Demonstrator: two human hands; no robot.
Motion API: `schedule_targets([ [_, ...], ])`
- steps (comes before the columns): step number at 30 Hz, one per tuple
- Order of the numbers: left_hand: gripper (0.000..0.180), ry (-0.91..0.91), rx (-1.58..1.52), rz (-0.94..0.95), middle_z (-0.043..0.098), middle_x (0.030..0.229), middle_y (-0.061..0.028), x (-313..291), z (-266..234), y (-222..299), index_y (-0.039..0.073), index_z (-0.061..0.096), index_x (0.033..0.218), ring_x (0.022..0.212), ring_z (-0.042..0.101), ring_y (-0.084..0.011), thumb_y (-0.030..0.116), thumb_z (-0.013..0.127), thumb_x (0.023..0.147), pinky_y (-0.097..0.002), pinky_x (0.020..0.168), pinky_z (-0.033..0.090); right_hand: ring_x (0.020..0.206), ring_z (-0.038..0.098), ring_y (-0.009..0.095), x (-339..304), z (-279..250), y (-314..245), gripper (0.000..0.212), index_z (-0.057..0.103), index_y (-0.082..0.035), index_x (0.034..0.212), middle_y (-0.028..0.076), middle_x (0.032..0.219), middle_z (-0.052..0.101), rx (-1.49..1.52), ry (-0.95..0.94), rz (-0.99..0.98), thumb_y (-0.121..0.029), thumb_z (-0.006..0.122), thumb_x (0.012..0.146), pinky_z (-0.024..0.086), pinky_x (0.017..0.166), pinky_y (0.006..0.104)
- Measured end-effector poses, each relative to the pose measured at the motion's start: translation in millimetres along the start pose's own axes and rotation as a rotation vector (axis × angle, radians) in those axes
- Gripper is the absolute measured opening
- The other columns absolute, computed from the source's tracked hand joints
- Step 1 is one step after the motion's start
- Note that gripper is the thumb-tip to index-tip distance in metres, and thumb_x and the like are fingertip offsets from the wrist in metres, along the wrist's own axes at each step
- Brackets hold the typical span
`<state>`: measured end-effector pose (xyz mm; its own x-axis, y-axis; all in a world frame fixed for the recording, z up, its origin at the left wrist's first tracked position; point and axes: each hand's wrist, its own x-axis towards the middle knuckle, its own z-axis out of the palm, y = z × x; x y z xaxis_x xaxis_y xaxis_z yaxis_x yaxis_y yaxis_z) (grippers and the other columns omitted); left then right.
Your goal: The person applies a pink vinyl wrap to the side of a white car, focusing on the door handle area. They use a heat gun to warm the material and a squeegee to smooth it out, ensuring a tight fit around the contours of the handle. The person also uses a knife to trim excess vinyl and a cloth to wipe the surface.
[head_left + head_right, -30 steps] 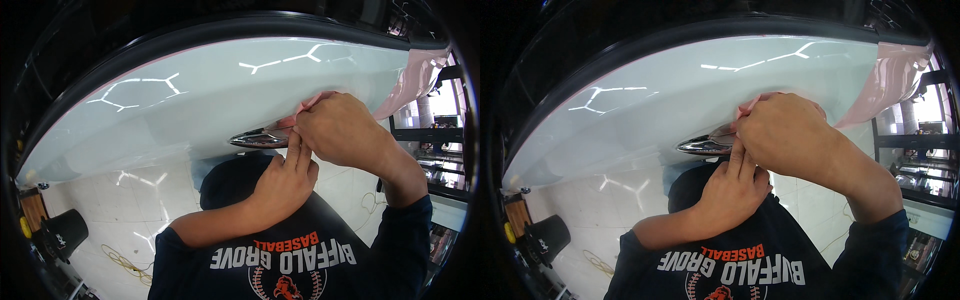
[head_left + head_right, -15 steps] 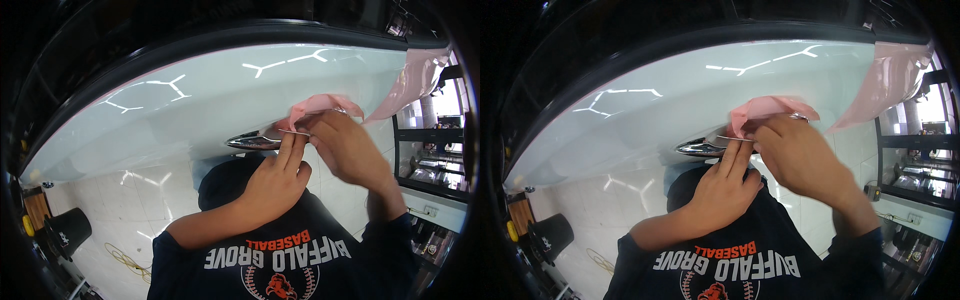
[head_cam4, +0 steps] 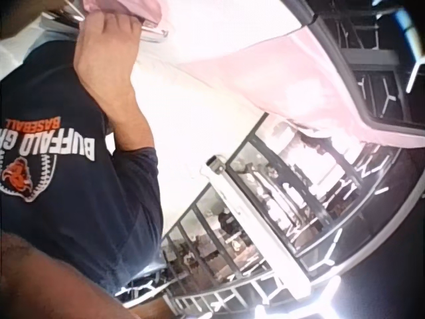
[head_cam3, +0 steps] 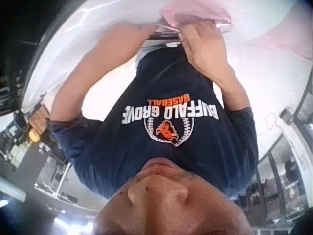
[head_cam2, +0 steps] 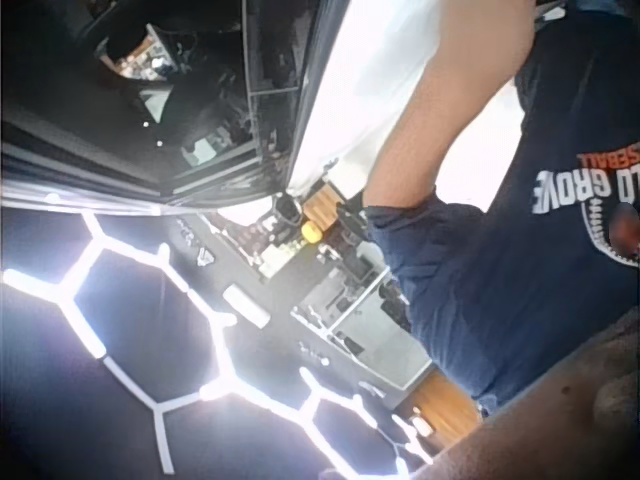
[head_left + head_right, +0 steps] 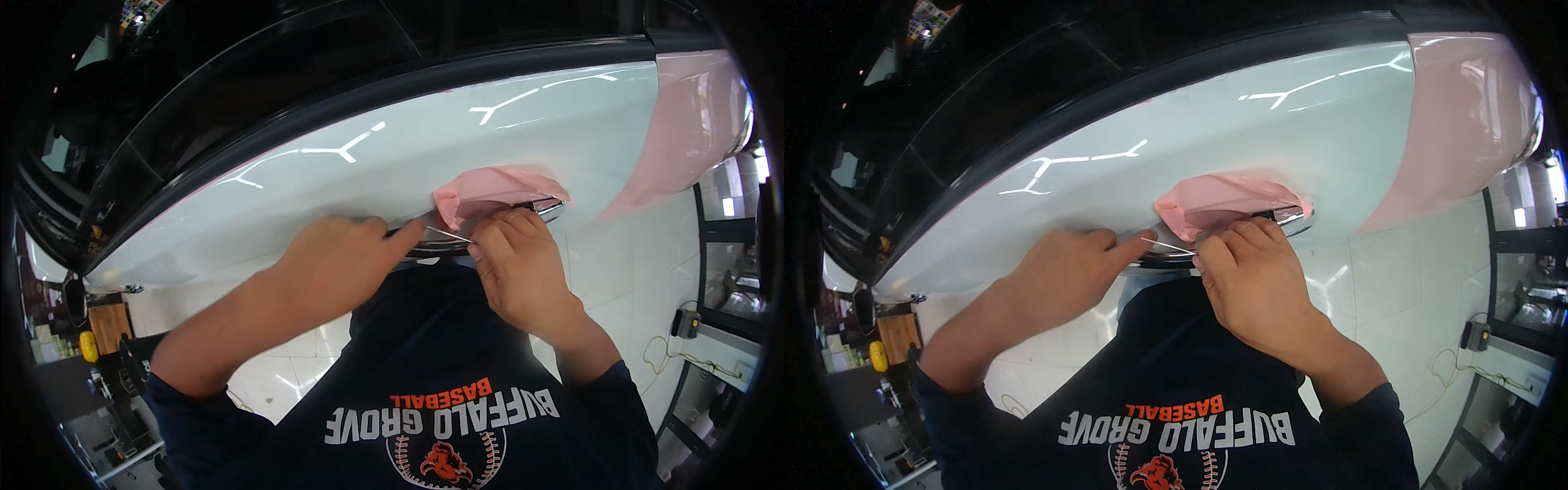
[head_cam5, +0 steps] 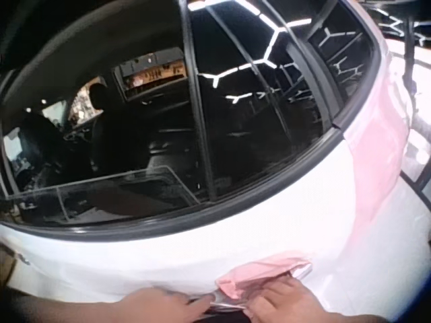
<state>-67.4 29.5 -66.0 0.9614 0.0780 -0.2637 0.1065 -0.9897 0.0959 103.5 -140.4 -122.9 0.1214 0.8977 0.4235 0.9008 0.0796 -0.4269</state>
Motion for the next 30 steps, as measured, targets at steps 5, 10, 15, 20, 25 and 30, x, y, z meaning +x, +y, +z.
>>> schedule_targets([
  [5,0.03,-0.209,0.098,-0.02,0.063,0.073,-0.0076,23.7,3.5,11.7,0.009,0.06,0.119,0.07,0.069,-0.0259,0.008,0.057,0.089,-0.037,0.06,0.055,0.091,0.062,0.03,-12.8,3.7,9.9,0.012,0.059,-0.002,0.09,0.014,0.093,0.067,0.079,0.032,-0.005,-0.008,0.066,0.083,0.045,0.088,0.0428],
  [10,0.03,-0.11,0.276,-0.004,0.061,0.073,-0.0052,11.0,4.2,11.9,0.009,0.06,0.116,0.067,0.068,-0.0223,0.012,0.06,0.086,-0.0343,0.057,0.054,0.093,0.062,0.03,-9.4,5.1,8.6,0.012,0.058,-0.003,0.088,0.014,0.095,0.066,0.121,0.096,-0.034,-0.009,0.066,0.082,0.044,0.089,0.0433],
  [15,0.026,0.156,0.294,0.076,0.056,0.074,-0.0025,3.2,28.2,2.3,0.009,0.062,0.11,0.062,0.064,-0.0196,0.014,0.061,0.084,-0.0319,0.054,0.052,0.093,0.062,0.03,-12.4,5.2,13.1,0.012,0.058,-0.003,0.088,0.014,0.095,0.066,0.119,0.085,-0.053,-0.009,0.066,0.081,0.044,0.089,0.0431],
  [20,0.022,0.267,0.329,0.056,0.055,0.074,-0.0022,3.8,33.6,8.0,0.008,0.062,0.104,0.064,0.063,-0.0183,0.014,0.061,0.083,-0.0318,0.055,0.051,0.093,0.062,0.03,-13.3,2.0,14.8,0.013,0.059,-0.004,0.089,0.012,0.094,0.066,0.102,0.087,-0.077,-0.008,0.067,0.08,0.044,0.089,0.043],
  [25,0.019,0.458,0.239,-0.073,0.06,0.078,-0.004,-1.5,54.0,14.8,0.007,0.063,0.101,0.066,0.064,-0.0214,0.009,0.063,0.083,-0.0326,0.057,0.052,0.092,0.062,0.03,-11.5,0.8,9.1,0.014,0.06,-0.003,0.091,0.012,0.093,0.066,0.095,0.076,-0.077,-0.007,0.067,0.08,0.044,0.089,0.0426],
  [30,0.017,0.502,-0.182,-0.388,0.063,0.085,-0.0075,-13.0,57.2,34.5,0.003,0.064,0.103,0.075,0.065,-0.0267,0.004,0.066,0.086,-0.0362,0.063,0.052,0.092,0.062,0.03,-8.8,-4.8,9.9,0.016,0.06,-0.002,0.093,0.012,0.092,0.065,0.14,0.009,-0.067,-0.007,0.067,0.079,0.045,0.089,0.0431],
])
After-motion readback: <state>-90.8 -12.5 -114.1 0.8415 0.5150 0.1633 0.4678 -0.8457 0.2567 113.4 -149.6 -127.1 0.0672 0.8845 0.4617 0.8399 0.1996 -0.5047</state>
